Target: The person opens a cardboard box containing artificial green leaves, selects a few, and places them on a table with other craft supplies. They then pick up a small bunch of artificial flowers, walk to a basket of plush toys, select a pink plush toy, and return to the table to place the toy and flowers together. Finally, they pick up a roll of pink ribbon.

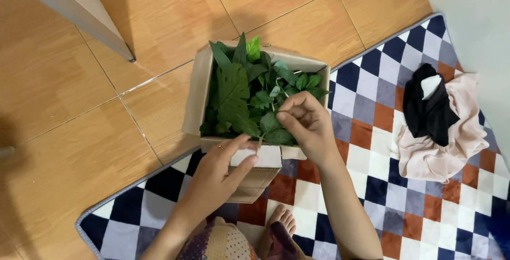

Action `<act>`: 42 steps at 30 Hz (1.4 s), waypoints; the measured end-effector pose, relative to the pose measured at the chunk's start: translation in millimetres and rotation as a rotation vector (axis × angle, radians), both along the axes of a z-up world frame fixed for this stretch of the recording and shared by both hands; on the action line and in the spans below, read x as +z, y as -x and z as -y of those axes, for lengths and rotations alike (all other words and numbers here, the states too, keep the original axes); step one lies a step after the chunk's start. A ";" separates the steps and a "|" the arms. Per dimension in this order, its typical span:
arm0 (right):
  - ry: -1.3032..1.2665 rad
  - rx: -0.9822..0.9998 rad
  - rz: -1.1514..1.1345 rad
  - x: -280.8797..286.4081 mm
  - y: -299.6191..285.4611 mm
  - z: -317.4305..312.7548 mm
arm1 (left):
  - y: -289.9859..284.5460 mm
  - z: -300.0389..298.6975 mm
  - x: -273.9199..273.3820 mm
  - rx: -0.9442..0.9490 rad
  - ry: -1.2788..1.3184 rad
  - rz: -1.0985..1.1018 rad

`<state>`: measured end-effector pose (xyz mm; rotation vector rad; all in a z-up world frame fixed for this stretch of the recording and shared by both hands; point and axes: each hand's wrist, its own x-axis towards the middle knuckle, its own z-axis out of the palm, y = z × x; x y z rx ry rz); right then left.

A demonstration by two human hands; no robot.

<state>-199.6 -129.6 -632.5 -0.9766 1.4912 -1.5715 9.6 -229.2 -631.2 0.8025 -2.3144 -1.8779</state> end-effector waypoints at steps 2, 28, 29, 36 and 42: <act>-0.027 -0.007 0.024 -4.0 -0.3 3.4 | -1.6 -0.4 2.2 0.003 0.001 -0.003; -0.723 -0.188 -0.934 -137.5 44.8 16.1 | -11.7 -8.2 -39.6 0.383 -0.209 -0.241; -0.613 -0.291 -0.817 -143.7 52.9 11.7 | -11.6 -8.4 -38.7 0.393 -0.213 -0.249; -0.359 -0.678 -0.139 -82.1 52.0 -16.1 | -5.3 -5.2 -26.2 0.474 -0.309 -0.286; -0.329 -0.668 0.013 -81.5 48.0 -37.9 | -3.1 -6.7 -28.9 0.518 -0.468 -0.270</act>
